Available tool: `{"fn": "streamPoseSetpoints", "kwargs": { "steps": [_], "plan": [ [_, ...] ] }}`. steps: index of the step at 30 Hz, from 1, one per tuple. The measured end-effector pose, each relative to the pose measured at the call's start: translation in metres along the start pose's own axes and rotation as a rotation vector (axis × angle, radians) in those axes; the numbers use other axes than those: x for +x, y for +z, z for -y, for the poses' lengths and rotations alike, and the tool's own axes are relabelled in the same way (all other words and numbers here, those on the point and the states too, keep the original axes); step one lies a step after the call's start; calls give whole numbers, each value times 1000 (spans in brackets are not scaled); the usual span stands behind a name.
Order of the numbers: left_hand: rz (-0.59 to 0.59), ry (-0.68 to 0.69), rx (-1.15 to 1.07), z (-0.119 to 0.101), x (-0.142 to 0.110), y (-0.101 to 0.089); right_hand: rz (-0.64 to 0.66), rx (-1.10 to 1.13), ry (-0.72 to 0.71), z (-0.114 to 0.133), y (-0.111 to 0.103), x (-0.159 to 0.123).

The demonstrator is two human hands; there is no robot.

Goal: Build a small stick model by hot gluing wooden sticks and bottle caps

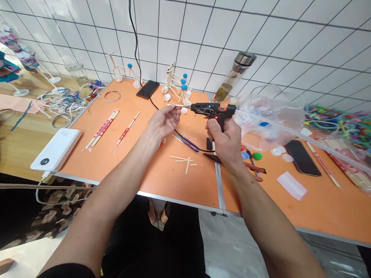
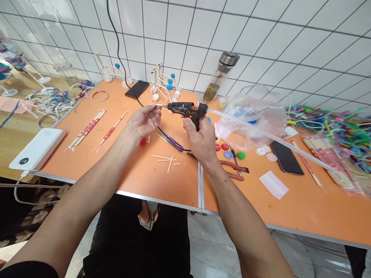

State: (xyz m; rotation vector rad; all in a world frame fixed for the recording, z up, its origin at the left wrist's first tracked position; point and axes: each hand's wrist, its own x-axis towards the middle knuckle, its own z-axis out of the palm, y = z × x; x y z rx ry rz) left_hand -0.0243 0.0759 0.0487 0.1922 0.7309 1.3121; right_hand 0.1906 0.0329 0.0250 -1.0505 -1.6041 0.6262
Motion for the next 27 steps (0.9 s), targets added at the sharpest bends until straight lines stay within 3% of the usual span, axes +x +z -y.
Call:
{"fn": "streamPoseSetpoints", "kwargs": {
  "steps": [27],
  "plan": [
    [-24, -9, -22, 0, 0, 0, -19, 3, -9, -2, 1, 0]
  ]
}}
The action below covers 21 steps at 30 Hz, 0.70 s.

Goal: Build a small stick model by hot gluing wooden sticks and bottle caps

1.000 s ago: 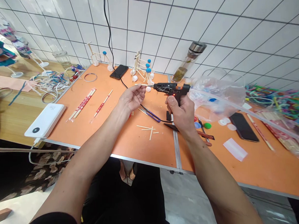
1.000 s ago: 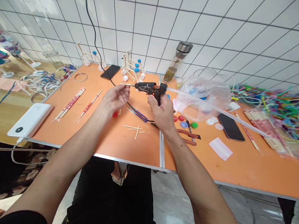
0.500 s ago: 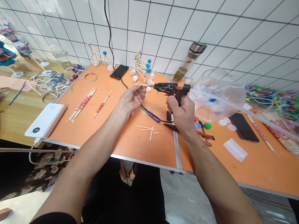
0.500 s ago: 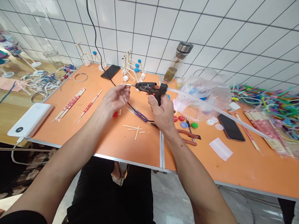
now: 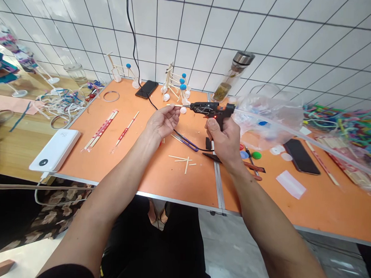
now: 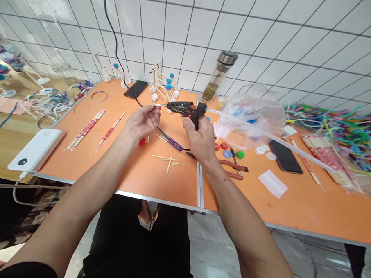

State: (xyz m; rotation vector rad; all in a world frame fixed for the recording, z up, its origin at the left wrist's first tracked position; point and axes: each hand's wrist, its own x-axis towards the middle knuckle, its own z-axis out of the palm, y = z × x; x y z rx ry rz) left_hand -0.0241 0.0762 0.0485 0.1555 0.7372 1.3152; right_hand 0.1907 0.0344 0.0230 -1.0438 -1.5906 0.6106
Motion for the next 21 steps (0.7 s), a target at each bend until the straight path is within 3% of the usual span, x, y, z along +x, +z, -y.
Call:
{"fn": "streamPoseSetpoints", "kwargs": {
  "steps": [21],
  "plan": [
    [20, -7, 5, 0, -1, -1, -11, 10, 18, -1, 0, 1]
  ]
}}
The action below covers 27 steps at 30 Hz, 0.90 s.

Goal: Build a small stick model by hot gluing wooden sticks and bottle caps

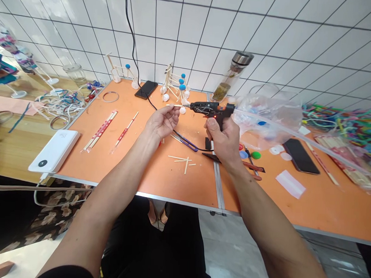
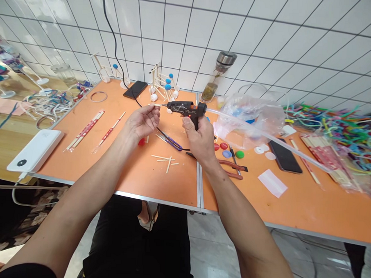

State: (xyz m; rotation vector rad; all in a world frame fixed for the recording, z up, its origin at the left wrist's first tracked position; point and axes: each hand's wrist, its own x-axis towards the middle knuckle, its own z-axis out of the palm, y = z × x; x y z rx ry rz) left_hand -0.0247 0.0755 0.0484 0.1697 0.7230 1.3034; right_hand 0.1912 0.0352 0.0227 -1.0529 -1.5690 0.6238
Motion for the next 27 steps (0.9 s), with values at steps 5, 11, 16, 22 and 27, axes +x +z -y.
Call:
{"fn": "streamPoseSetpoints", "kwargs": {
  "steps": [5, 11, 16, 22, 27],
  "plan": [
    [8, 0, 3, 1, 1, 0, 6, 17, 2, 1, 0, 0],
    [-3, -20, -3, 1, 1, 0, 9, 11, -1, 3, 1, -1],
    [-13, -23, -11, 0, 1, 1, 8, 1, -11, 3, 0, -1],
    [10, -8, 1, 0, 1, 0, 12, 1, -6, 2, 1, -1],
    [12, -14, 5, 1, 0, 0, 2, -4, -16, 2, 1, -1]
  ]
}}
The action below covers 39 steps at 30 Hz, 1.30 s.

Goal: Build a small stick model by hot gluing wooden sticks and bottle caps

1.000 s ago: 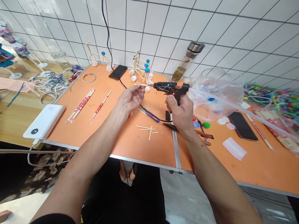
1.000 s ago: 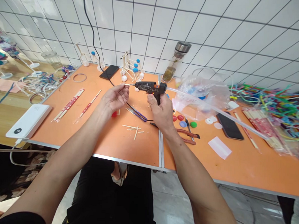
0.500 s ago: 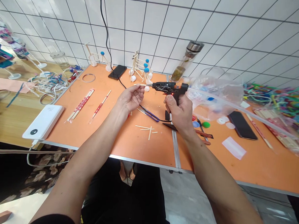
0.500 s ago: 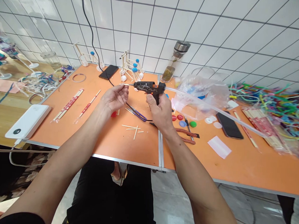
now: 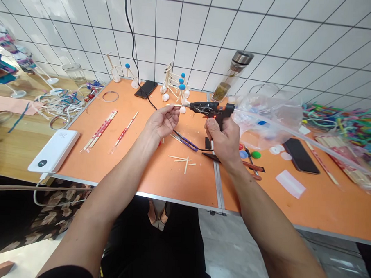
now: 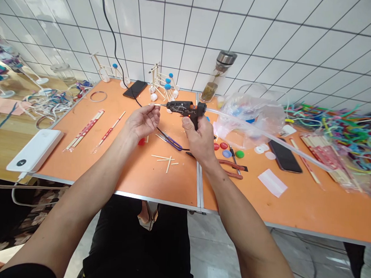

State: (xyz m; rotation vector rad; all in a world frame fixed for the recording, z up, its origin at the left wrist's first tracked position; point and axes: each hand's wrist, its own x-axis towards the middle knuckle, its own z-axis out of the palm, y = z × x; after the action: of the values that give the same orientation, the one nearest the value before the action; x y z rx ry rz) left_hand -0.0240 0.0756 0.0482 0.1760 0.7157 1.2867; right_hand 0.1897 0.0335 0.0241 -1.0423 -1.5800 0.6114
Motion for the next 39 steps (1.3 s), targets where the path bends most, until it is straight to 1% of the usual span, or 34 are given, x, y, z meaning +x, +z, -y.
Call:
{"fn": "streamPoseSetpoints", "kwargs": {
  "steps": [16, 26, 32, 36, 39],
  "plan": [
    [-2, -5, 1, 0, 2, 0, 9, 12, 19, 1, 0, 0],
    [4, 17, -2, -1, 1, 0, 26, 88, 101, 4, 2, 1],
    [12, -3, -8, -1, 0, -1, 17, 90, 129, 5, 2, 2],
    [11, -8, -26, -2, -2, -1, -14, 112, 157, 4, -1, 5],
    [14, -2, -23, -3, -3, -1, -65, 135, 194, 0, -7, 11]
  ]
}}
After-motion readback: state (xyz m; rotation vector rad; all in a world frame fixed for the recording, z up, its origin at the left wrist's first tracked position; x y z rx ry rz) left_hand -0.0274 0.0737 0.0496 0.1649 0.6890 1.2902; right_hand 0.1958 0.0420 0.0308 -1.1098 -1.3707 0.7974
